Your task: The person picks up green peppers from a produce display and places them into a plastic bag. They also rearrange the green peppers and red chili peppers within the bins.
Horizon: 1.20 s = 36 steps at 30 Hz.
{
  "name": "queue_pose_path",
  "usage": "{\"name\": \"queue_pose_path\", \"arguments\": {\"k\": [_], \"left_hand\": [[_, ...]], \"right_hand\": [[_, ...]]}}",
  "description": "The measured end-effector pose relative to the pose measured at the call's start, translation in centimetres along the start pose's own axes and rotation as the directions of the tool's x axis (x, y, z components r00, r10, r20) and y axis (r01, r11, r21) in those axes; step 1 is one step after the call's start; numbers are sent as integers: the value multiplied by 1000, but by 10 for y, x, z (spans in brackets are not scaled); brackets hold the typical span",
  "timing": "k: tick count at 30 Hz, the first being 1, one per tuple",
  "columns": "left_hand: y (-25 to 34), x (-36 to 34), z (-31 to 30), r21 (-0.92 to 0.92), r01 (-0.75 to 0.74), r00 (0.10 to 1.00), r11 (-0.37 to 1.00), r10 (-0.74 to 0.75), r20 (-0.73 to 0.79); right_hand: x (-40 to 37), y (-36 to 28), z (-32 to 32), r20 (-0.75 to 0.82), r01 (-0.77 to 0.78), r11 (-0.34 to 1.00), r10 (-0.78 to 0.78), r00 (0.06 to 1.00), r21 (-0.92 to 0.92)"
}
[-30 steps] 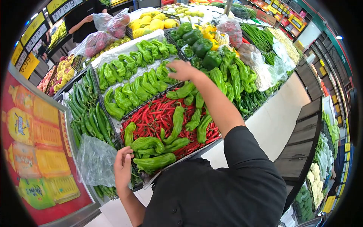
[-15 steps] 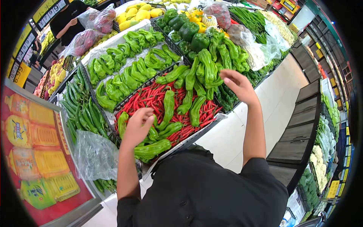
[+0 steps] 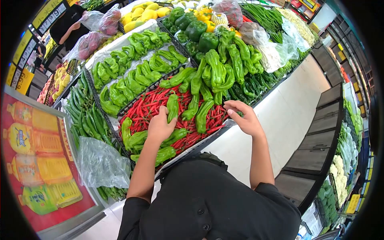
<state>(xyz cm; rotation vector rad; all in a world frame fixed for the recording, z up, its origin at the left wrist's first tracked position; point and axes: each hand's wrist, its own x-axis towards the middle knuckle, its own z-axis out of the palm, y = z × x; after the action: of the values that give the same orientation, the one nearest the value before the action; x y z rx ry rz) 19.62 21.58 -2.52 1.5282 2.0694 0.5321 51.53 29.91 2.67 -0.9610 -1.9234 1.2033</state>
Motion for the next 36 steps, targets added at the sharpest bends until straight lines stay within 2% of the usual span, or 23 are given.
{"name": "queue_pose_path", "arguments": {"k": [3, 6, 7, 8, 11, 12, 14, 15, 18, 19, 21, 22, 24, 26, 28, 33, 36], "left_hand": [[4, -10, -11, -192, -110, 986, 975, 82, -146], [23, -33, -35, -127, -230, 954, 965, 197, -226], [31, -42, -46, -183, -219, 965, 959, 185, -183], [34, -50, -54, -118, -276, 952, 954, 253, -174], [40, -69, -69, 64, -425, 893, 903, 430, -129], [40, -73, -69, 89, -456, 875, 886, 464, -139], [39, -81, -69, 140, -516, 832, 845, 533, -156], [39, -84, -70, 176, -515, 829, 839, 540, -146], [28, -89, -68, 210, -461, 865, 862, 490, -110], [29, -90, -69, 210, -450, 849, 868, 489, -200], [34, -94, -74, 207, -430, 797, 879, 477, -371], [30, -95, -80, 202, -420, 794, 885, 466, -391], [24, -99, -87, 183, -377, 762, 908, 416, -495], [13, -106, -91, 144, -306, 810, 941, 337, -480], [-1, -113, -88, 86, -254, 852, 963, 265, -451], [-26, -131, -74, -183, -166, 901, 969, 74, -428], [-41, -139, -64, -300, -125, 903, 946, -17, -429]], "right_hand": [[13, -8, 12, 30, 37, 999, -37, 999, -2], [29, -30, 31, 66, 251, 965, -246, 967, -75], [34, -39, 37, 102, 292, 949, -281, 954, -117], [38, -49, 45, 117, 351, 917, -334, 935, -188], [49, -73, 61, 329, 591, 720, -494, 805, -365], [50, -83, 68, 384, 637, 682, -513, 767, -361], [51, -81, 79, 569, 640, 714, -412, 711, -283], [49, -77, 83, 648, 606, 742, -315, 694, -288], [58, -65, 97, 722, 456, 876, -213, 658, -157], [65, -64, 96, 674, 534, 841, -346, 652, -84], [87, -75, 86, 659, 525, 841, -322, 679, -129], [101, -79, 82, 648, 518, 842, -310, 696, -154], [135, -81, 79, 501, 522, 820, -358, 788, -234], [179, -70, 75, 394, 462, 831, -330, 858, -311], [224, -65, 74, 331, 441, 794, -319, 888, -418], [329, -14, 99, 357, 270, 729, -38, 934, -629], [366, 19, 123, 367, 215, 598, 143, 919, -772]]}}
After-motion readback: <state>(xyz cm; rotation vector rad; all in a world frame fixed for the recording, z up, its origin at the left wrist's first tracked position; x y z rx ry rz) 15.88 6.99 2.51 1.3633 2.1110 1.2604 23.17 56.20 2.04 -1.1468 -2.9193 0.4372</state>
